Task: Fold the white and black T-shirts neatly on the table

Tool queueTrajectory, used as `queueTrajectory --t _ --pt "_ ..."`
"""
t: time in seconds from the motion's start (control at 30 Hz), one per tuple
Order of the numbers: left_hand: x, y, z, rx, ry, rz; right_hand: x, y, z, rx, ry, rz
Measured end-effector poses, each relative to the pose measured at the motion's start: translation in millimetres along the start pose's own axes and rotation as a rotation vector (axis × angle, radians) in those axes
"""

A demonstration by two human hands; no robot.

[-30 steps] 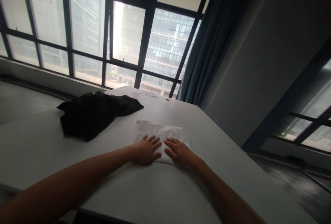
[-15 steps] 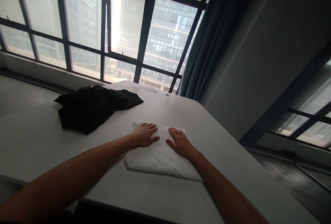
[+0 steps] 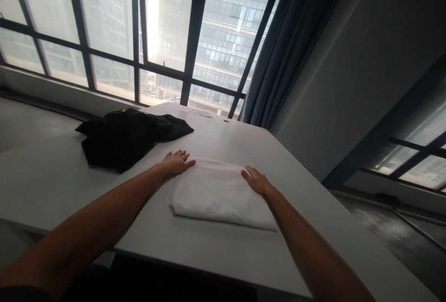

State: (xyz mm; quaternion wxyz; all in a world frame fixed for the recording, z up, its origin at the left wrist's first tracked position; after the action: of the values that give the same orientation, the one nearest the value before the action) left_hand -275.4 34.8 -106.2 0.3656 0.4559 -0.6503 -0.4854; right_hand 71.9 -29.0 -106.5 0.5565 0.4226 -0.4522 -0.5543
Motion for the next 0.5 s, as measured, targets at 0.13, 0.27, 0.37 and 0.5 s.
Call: queueTrajectory --t 0.13,0.27,0.37,0.5 --pt "-1.0 1.2 7.3 0.011 -0.017 0.001 7.2 10.7 -2.7 0.036 -0.005 -0.139" --pt "-2.0 5.4 8.1 0.04 -0.025 -0.04 39.8 25.1 41.5 -0.084 0.411 -0.129" --pt "-2.6 10.3 8.9 0.056 -0.013 -0.07 75.3 26.4 88.5 -0.202 0.741 0.124" --pt "-0.6 18.8 11.8 0.065 -0.031 -0.054 102.7 21.2 125.2 -0.196 0.88 0.34"
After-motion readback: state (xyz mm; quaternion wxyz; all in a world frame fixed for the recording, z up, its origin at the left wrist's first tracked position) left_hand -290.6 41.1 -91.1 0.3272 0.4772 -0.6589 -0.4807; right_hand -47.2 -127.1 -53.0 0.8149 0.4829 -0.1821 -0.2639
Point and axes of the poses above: each hand's wrist, its own x-axis away from the middle knuckle, its own y-axis out of the back of the hand, z = x × y, the point moved 2 cm from there along -x, towards the middle knuckle, and after that the axes turned 3 degrees about y, right-handed, at the moved point
